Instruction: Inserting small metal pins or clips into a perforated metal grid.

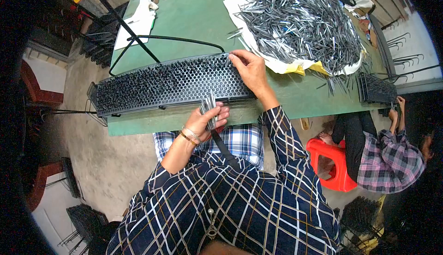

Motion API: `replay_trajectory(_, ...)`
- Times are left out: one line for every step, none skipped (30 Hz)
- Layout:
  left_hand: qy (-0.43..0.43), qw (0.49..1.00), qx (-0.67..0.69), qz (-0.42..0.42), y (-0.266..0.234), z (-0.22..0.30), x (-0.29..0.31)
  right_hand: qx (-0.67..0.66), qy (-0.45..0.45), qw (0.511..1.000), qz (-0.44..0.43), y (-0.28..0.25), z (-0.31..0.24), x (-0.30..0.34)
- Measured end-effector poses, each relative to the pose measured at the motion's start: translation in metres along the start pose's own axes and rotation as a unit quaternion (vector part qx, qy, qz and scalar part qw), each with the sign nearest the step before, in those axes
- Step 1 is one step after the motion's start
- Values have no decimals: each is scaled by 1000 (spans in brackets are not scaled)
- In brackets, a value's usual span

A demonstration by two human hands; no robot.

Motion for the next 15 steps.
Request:
replay_trajectory(-2, 1000, 2, 2, 0, 0, 0, 4, -5, 1000, 2, 0, 2, 1)
replay_trajectory(-5, 1000, 3, 3, 1, 0, 0, 7, -10, 1000, 5, -1, 4, 1)
replay_trajectory(-7, 1000, 5, 6, 0, -2, 1, 8, -8, 1000, 3, -1, 3, 4)
replay_trajectory(-7, 1000, 9, 7, -1, -4, 3, -3, 3, 1000, -7, -1, 2, 7)
replay_trajectory(-8, 1000, 13, 9, -1, -5, 4, -13, 14, 1000, -17, -2, 0, 10)
replay_trajectory(-7, 1000, 13, 8, -1, -4, 3, -13, 13, 1000, -17, -2, -3, 10)
replay_trajectory(-6, 1000, 14, 7, -1, -4, 2, -9, 3, 1000, -18, -1, -7, 11)
replay_trajectory(-5, 1000, 15, 7, -1, -3, 1, -5, -7, 1000, -20, -1, -10, 10)
replay_trajectory(-5, 1000, 15, 6, 0, -3, 0, -4, -8, 1000, -18, -2, -9, 10)
replay_trajectory(-6, 1000, 14, 5, 1, -2, 0, 13, -29, 999, -16, -3, -8, 10)
replay_trajectory(-6, 1000, 13, 5, 2, -2, 0, 31, -51, 998, -13, -4, -7, 10)
replay_trajectory(-6, 1000, 13, 5, 1, -2, -1, 31, -51, 998, -14, -5, -8, 10)
replay_trajectory(-6, 1000, 13, 6, 0, -2, -1, 47, -68, 996, -13, -5, -8, 10)
replay_trajectory(-6, 1000, 14, 8, -1, -2, -2, 64, -86, 994, -13, -5, -8, 11)
replay_trajectory(-6, 1000, 14, 8, -1, -2, -1, 64, -86, 994, -13, -4, -9, 11)
Point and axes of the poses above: each hand's wrist, its own x-axis away from the middle knuckle, its own y-axis out of the palm, z = x × y, the point moved 1 cm from there along -x, towards the middle knuckle, and after that the axes turned 13 degrees about z, right-handed, at the moved point
